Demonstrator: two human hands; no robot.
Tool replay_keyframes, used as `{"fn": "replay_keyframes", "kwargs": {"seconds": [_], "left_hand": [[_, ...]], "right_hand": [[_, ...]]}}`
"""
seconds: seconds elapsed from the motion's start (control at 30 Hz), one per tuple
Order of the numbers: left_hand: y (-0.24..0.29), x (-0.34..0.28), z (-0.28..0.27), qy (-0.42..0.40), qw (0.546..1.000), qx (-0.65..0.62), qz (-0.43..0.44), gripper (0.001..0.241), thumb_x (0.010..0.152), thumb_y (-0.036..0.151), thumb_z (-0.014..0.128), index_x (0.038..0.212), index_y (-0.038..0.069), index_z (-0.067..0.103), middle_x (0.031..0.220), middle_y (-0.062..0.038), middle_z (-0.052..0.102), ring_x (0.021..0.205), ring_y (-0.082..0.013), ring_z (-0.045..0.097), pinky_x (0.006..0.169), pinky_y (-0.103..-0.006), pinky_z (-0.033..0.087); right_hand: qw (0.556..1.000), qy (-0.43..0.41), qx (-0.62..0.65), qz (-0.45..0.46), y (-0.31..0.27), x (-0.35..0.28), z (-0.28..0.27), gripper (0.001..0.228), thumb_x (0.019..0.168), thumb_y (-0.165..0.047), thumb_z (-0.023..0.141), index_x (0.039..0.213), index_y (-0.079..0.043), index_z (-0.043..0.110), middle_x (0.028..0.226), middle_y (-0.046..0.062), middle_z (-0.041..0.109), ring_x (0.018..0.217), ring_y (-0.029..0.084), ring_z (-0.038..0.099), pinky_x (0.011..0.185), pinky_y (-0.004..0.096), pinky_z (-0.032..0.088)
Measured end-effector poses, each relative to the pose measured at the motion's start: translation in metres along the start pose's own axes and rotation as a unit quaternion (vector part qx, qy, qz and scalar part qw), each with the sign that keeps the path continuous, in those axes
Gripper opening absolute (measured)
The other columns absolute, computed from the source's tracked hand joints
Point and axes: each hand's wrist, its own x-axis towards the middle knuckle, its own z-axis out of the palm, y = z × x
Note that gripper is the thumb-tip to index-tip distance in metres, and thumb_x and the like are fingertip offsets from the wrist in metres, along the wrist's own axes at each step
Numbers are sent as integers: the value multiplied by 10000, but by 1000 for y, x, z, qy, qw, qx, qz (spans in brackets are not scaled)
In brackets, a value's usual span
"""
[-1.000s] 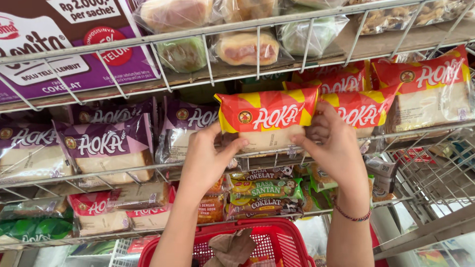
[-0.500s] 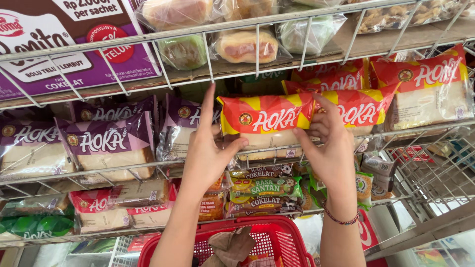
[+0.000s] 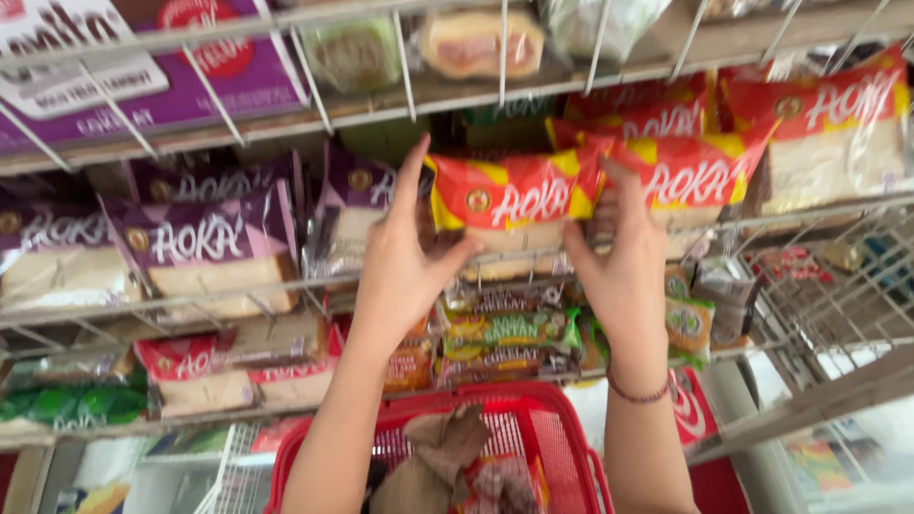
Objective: The person scans several bread packages with a handheld barcode scanner and places them onto a retail shelf, occasionally rearranging items and using a cloth to wipe the products.
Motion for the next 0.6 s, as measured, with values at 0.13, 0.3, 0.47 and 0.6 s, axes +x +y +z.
{"fn": "replay_keyframes", "kwargs": {"seconds": [0.13,0.3,0.47,0.6], "left_hand": [[-20,-13,10,110,971,75,201,917,888,72,857,1608,171,297,1342,-162,632,1199,-276,676,1039,-390,578],[-58,-50,35,171,947,70,263,631,1003,36,828,1511,165,476,1444,-124,455,1351,-261,571,1151,-374,545],[-105,-157,49,113,937,135,303,382,892,-28,770,1250,51,664,1277,-183,597,1186,-345,638,1011,-435,574],[-150,-239,57,8,973,153,170,236,914,55,758,1135,69,677,1146,-129,682,1040,-308,705,922,-403,597]], "right_hand": [[999,39,-8,21,3,-17,11,540,920,16,759,1416,-18,546,1153,154,613,954,239,663,868,353,556],[988,115,-39,-96,10,-58,18,439,981,69,809,1335,-47,576,1350,132,524,1298,267,552,1115,377,482],[993,87,21,-78,18,-134,25,417,983,85,793,1321,-67,602,1365,113,517,1285,248,561,1092,358,532],[996,2,92,0,16,-214,42,344,925,89,751,1221,-43,636,1213,129,641,1134,255,661,979,344,574]]}}
